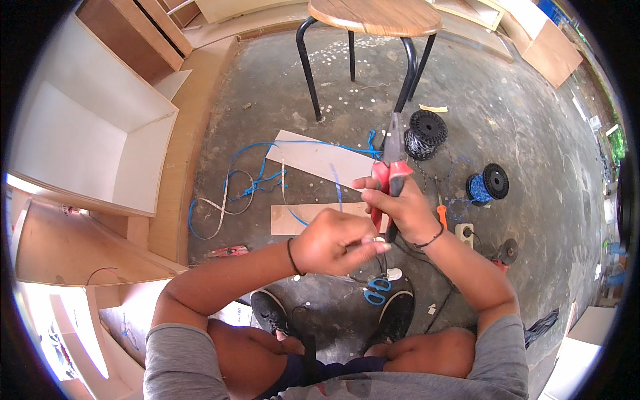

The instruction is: The person solders wires onto an LED strip and then attaches the LED strip to a black plastic component, using pliers to strip and cut wires.

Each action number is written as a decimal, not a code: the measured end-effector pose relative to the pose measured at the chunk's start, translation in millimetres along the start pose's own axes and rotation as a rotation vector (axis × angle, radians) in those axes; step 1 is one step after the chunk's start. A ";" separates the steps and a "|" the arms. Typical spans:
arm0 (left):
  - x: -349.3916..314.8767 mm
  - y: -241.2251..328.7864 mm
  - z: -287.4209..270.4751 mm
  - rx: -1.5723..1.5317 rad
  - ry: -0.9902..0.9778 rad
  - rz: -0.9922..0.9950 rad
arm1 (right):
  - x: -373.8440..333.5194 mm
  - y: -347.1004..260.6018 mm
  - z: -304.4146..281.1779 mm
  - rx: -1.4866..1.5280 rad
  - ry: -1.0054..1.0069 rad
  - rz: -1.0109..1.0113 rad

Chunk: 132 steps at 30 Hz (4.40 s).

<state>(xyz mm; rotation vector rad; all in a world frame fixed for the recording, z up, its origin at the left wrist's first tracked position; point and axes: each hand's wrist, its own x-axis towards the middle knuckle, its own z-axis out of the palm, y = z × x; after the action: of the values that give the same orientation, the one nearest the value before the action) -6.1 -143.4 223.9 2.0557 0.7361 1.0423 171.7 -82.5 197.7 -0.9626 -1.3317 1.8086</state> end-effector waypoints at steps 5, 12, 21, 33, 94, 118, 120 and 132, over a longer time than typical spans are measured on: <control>-3.8 2.5 4.4 -0.026 -0.073 0.050 | 2.7 1.3 15.2 0.061 -0.028 0.033; 9.1 -14.5 -2.0 -0.523 0.575 -0.558 | -8.7 -1.5 11.9 -0.064 -0.046 -0.050; 9.8 -20.6 -9.6 -0.704 0.445 -0.703 | -16.0 -0.9 24.3 -0.215 -0.068 -0.267; 13.0 -14.3 -25.6 -0.720 0.443 -0.692 | -26.9 -1.2 1.0 -0.429 -0.063 -0.243; 10.5 -19.2 -13.2 0.063 0.263 -0.480 | -23.6 6.9 9.5 -0.726 0.074 -0.330; 13.8 -41.5 -9.1 0.239 0.312 -0.462 | -5.9 27.2 3.9 -0.776 0.112 -0.251; 14.0 -43.4 -11.9 0.242 0.296 -0.471 | -5.8 26.9 3.9 -0.689 0.044 -0.117; 15.4 -42.8 -11.7 0.225 0.262 -0.488 | -5.6 29.4 -1.0 -0.688 0.013 -0.112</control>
<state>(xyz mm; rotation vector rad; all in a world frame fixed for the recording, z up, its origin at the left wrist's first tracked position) -15.3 -103.0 201.8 1.7918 1.4616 0.9807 172.5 -93.9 170.0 -1.2042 -2.0107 1.2603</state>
